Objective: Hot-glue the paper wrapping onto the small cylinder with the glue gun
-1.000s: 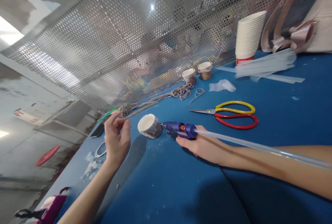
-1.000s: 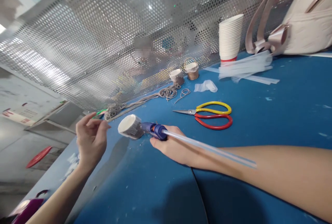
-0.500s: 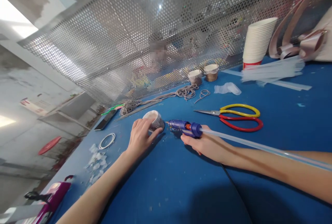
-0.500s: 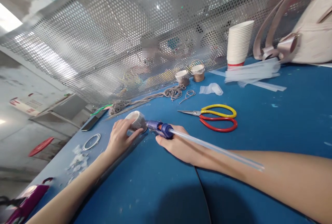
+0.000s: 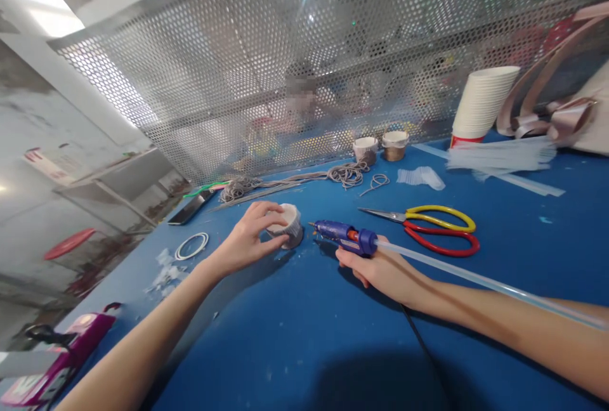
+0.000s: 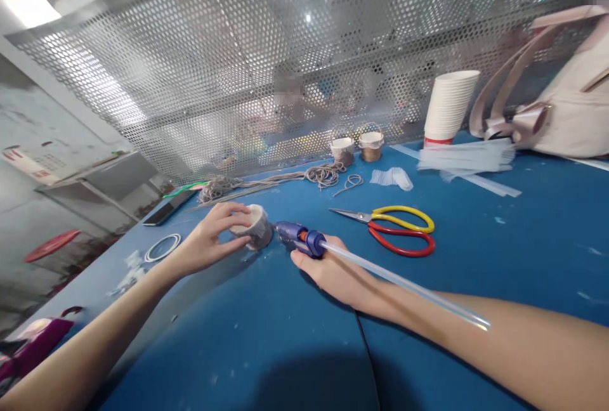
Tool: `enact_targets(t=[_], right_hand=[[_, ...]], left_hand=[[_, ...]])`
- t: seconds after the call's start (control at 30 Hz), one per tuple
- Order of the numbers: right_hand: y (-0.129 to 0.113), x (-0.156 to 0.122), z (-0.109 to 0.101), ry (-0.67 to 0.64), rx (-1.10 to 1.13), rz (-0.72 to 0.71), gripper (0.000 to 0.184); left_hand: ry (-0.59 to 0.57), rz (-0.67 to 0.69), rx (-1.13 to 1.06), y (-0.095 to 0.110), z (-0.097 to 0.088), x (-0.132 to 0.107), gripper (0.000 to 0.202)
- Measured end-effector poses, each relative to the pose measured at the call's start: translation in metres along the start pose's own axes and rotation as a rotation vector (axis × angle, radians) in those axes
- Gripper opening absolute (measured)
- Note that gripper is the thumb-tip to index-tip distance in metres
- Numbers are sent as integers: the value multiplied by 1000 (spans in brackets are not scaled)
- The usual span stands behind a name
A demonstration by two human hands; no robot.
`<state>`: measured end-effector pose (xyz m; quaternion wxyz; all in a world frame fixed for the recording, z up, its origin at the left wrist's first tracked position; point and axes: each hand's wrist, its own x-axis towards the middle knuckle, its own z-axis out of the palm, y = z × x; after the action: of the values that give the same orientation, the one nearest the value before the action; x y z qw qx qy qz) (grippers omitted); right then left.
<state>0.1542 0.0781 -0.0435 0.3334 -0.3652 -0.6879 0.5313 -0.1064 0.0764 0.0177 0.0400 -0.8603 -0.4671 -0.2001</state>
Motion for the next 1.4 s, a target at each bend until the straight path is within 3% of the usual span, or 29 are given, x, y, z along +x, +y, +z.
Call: enact_targets(t=[0.2,0.53,0.73,1.03,1.4], right_hand=[[1,0,-1,1,-6,-17,28],[-2,0,1,23,-11,-9,25],[-1,3,3,38,-6,-31,23],[-8,0,3,36,27,-6,21],[-8,0,4,35,11,-15,27]], left_hand=[[47,25,64,-3,16,-2,18],[33,-243,132,11,12,13,39],[-93,-217,169,19,12,22,25],[-86,-253,-57,4,-22,-3,27],[14,-211,-62,16,-6,-5,22]])
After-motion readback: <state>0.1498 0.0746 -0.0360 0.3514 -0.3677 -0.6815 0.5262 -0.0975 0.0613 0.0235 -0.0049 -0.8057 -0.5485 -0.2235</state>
